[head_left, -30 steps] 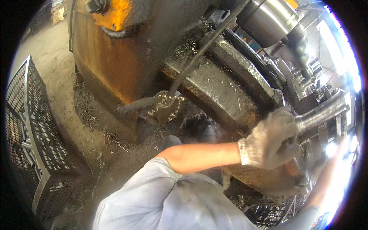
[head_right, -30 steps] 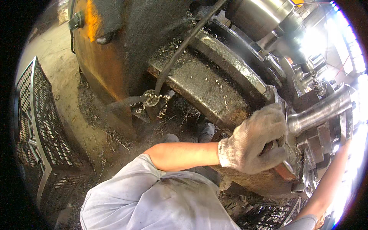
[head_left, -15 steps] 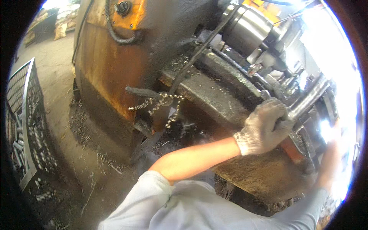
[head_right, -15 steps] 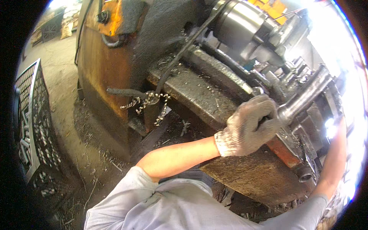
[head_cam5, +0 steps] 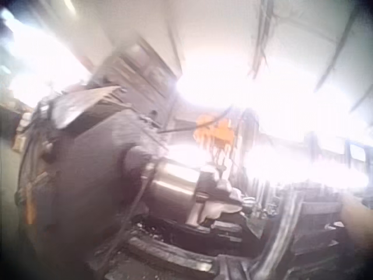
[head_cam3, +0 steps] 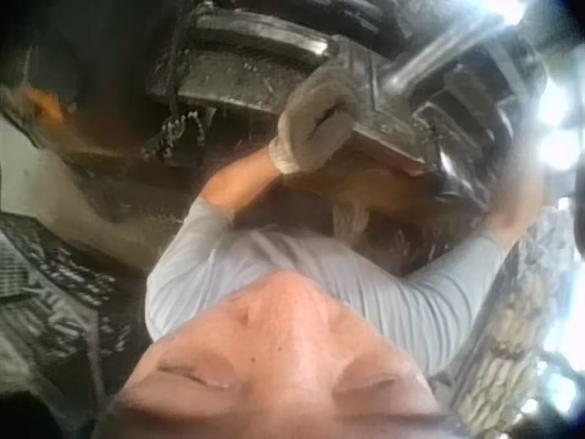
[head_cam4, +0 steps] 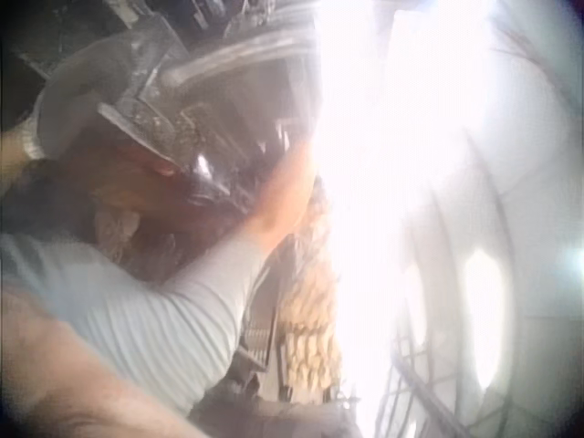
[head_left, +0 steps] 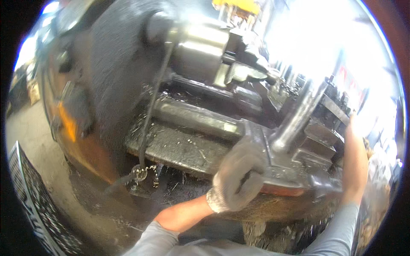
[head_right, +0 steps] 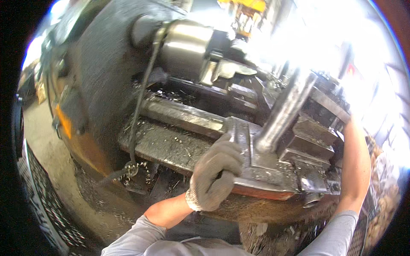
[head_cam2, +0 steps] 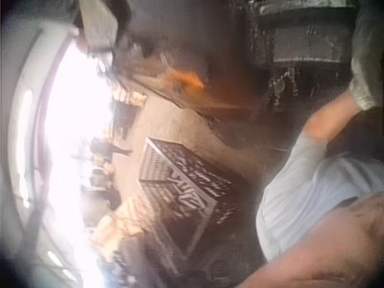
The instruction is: The person repeatedly loads cylindrical metal parts into a CNC lathe chuck, secures them, and removes the finished parts. The person places the finished parts into a nearby metal basket.
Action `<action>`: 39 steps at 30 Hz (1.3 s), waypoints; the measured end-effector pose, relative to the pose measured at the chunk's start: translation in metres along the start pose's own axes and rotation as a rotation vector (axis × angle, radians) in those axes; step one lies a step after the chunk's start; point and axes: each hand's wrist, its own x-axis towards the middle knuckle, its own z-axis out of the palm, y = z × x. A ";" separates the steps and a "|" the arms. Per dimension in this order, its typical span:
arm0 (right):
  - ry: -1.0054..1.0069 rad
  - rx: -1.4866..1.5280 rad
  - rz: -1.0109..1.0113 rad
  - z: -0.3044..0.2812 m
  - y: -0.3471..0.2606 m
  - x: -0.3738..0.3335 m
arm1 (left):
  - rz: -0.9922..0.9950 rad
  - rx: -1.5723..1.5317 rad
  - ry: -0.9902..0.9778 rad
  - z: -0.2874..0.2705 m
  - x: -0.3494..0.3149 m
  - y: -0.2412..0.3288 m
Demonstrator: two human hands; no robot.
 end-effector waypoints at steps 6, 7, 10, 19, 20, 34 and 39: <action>-0.137 0.053 0.146 0.033 -0.010 0.093 | -0.175 0.057 -0.079 -0.004 0.024 0.018; -0.208 0.139 0.185 0.044 -0.013 0.098 | -0.199 0.059 -0.066 -0.004 0.027 0.022; -0.104 0.311 0.370 0.068 -0.033 0.088 | -0.307 0.144 -0.114 -0.004 0.044 0.034; -0.777 -0.572 -0.026 0.089 -0.144 0.153 | -0.544 0.498 -0.322 -0.016 0.141 0.099; -0.962 -0.492 -0.091 0.113 -0.149 0.162 | -0.534 0.563 -0.319 -0.015 0.153 0.106; -1.678 -0.364 -0.080 0.234 -0.053 0.189 | -0.519 1.123 -0.352 -0.011 0.228 0.108; -1.784 -0.342 -0.428 0.239 -0.070 0.175 | -0.321 1.360 -0.303 -0.048 0.313 -0.006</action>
